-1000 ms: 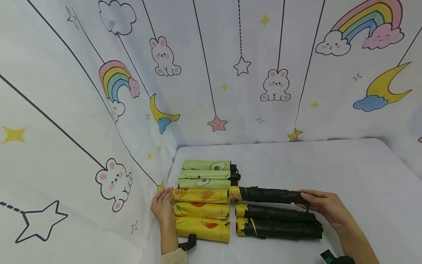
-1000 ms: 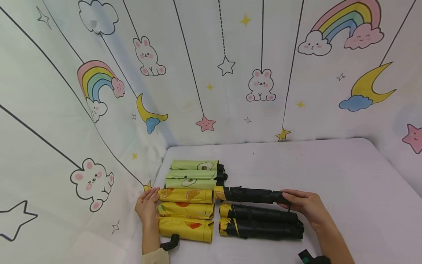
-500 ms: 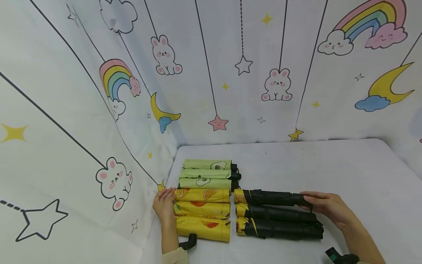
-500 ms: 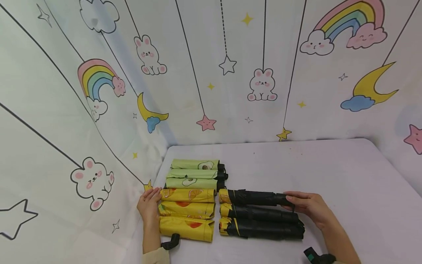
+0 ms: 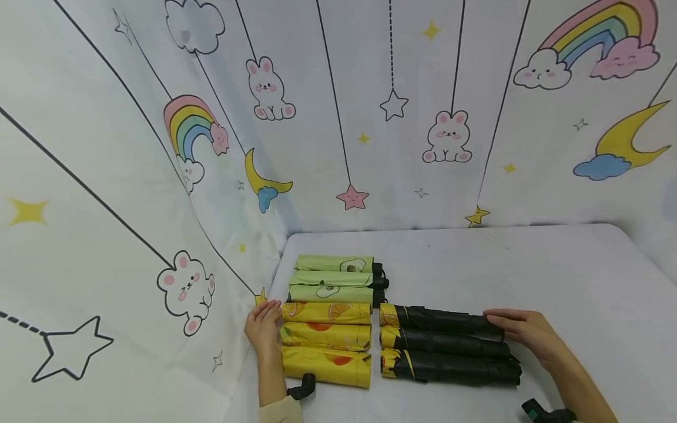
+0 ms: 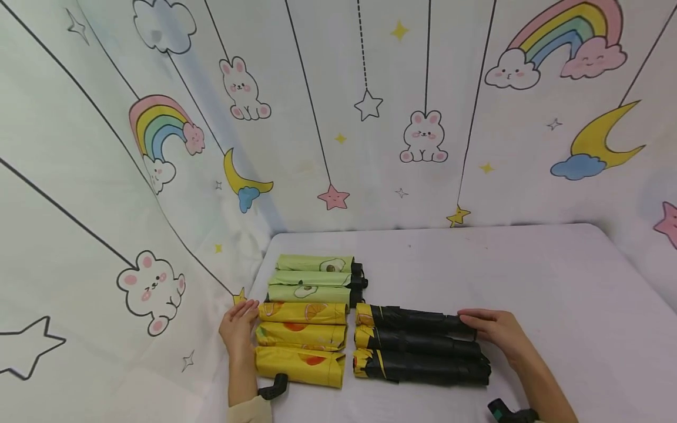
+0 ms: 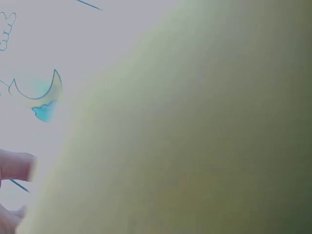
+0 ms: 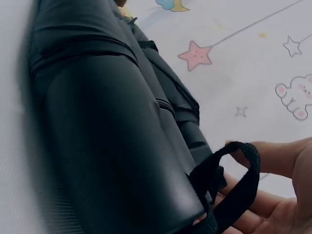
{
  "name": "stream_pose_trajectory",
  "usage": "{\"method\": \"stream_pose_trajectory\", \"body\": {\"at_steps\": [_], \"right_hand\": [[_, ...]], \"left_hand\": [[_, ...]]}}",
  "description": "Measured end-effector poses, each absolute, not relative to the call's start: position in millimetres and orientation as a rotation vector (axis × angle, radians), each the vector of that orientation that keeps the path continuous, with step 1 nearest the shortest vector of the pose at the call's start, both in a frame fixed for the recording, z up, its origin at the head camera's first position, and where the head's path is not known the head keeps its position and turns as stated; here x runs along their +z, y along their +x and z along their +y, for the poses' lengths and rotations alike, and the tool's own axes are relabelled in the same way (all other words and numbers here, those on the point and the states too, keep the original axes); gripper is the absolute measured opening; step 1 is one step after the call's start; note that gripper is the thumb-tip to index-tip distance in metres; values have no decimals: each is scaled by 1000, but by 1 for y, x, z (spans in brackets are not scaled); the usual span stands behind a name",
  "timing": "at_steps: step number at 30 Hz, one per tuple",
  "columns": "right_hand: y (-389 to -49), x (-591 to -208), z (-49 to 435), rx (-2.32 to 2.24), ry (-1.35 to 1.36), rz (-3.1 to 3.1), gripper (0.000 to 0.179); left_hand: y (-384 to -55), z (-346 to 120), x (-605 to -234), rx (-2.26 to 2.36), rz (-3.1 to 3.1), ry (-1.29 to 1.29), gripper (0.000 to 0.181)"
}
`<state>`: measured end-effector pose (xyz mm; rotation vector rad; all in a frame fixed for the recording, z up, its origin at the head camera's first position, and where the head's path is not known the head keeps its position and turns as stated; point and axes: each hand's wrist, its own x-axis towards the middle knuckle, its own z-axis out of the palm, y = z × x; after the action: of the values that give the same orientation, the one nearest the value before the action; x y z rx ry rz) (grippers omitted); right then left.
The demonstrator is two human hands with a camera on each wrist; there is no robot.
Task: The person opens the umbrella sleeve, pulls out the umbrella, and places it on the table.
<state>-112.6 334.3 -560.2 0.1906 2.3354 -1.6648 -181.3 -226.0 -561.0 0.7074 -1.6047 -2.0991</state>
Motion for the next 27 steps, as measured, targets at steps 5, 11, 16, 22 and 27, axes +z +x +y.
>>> {"method": "stream_pose_trajectory", "body": {"at_steps": [5, 11, 16, 22, 27], "right_hand": [[-113, -554, 330, -1555, 197, 2451, 55], [-119, -544, 320, -1387, 186, 2615, 58], [-125, -538, 308, -1377, 105, 2686, 53], [-133, -528, 289, -1417, -11, 2727, 42], [-144, -519, 271, -1451, -91, 2705, 39]], "left_hand": [[-181, -226, -555, -2093, -1597, 684, 46], [-180, -224, -549, -2097, -1609, 651, 41], [-180, -223, -545, -2093, -1637, 631, 39], [-178, -222, -540, -2100, -1711, 623, 38], [-180, -221, -537, -2093, -1751, 603, 42]]}}
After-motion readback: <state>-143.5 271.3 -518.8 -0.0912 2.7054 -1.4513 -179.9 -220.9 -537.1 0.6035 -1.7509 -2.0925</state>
